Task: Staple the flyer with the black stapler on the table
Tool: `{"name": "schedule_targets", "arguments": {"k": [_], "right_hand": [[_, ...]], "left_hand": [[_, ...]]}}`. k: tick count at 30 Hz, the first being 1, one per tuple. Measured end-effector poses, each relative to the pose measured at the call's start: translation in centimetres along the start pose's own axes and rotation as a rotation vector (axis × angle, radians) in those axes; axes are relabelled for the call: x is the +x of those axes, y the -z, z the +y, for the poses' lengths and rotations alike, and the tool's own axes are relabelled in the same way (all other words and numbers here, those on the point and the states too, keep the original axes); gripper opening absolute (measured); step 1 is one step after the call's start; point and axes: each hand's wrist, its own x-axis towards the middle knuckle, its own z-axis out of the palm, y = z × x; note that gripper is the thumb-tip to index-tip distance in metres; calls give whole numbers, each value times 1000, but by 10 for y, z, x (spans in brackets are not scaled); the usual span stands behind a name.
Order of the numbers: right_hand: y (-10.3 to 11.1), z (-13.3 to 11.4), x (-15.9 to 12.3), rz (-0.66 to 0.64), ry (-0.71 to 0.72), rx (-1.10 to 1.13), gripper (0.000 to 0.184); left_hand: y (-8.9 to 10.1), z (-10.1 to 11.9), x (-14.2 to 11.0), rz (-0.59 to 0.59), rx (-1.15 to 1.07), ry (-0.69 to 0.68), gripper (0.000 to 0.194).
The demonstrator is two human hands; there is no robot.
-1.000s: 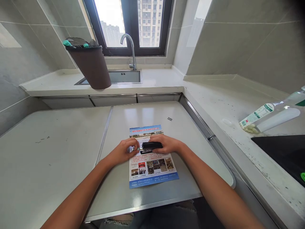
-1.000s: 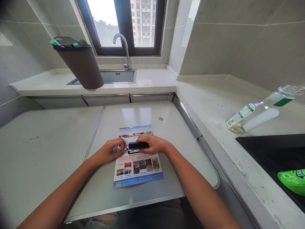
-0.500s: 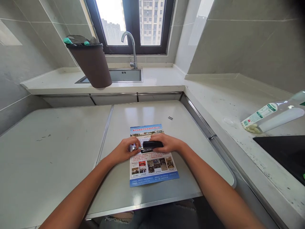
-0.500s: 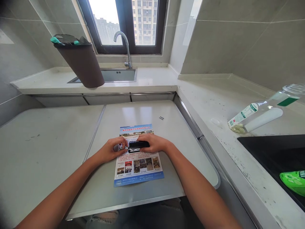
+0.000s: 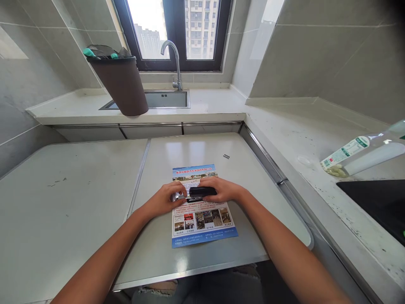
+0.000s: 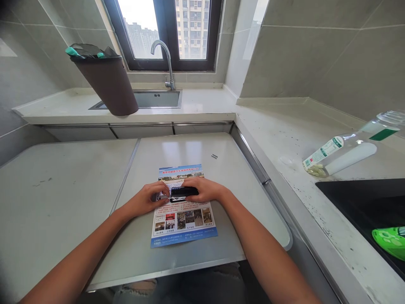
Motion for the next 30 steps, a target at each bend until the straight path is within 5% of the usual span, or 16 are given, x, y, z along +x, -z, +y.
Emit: {"name": "schedule_targets", "arguments": {"k": [18,25,30], "right_hand": [[-1,2,-1,-7,-24,-6,26],[-14,-5,9,49,47,53,25],[-30,-10,19,36,78,50,24]], "left_hand": [[28,-27,-12,-107,36,-187,13],[11,-29,-3,30,120,-220,24],[2,-20,5,-11,192,-247,25]]}}
